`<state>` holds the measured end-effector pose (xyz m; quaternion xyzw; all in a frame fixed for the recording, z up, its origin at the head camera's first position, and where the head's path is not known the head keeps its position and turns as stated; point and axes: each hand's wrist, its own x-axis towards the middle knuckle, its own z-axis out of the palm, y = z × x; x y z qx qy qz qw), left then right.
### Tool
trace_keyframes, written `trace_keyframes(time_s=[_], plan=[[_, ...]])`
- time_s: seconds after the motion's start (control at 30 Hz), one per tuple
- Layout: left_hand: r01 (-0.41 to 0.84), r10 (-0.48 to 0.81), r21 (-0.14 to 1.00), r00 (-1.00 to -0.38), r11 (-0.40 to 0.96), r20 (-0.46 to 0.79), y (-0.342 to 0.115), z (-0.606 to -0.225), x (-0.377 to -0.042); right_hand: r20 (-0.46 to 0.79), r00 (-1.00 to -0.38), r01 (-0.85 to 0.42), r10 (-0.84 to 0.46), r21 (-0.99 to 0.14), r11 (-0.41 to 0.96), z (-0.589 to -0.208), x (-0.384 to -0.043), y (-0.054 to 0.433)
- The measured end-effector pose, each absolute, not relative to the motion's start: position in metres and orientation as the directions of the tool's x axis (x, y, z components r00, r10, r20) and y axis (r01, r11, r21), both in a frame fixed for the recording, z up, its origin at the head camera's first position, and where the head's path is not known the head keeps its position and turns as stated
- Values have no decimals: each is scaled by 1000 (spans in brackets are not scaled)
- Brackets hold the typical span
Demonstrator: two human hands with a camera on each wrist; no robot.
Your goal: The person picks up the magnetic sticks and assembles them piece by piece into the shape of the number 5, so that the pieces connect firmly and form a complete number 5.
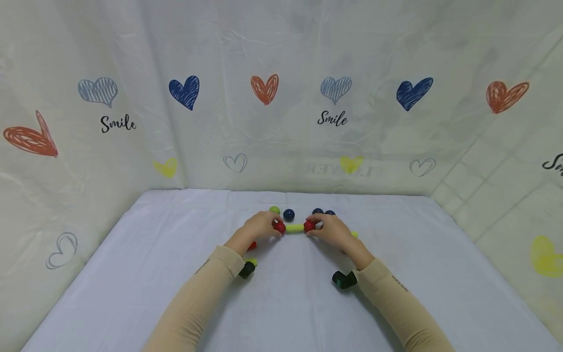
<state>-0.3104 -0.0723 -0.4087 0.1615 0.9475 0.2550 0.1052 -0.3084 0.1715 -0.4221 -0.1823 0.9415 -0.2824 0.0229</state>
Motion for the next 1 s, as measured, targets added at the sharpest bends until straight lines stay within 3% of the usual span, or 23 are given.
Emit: trace_keyframes(time_s=[0.47,1.0], plan=[[201,321,530,-936,824,-144,-66,-408,-311,56,-939,-313,-338,-546,778,-424,-309,176],[288,378,508,-922,812,-82,-83,-390,-305,51,-945,-297,-324,-550,780,-425,-309,175]])
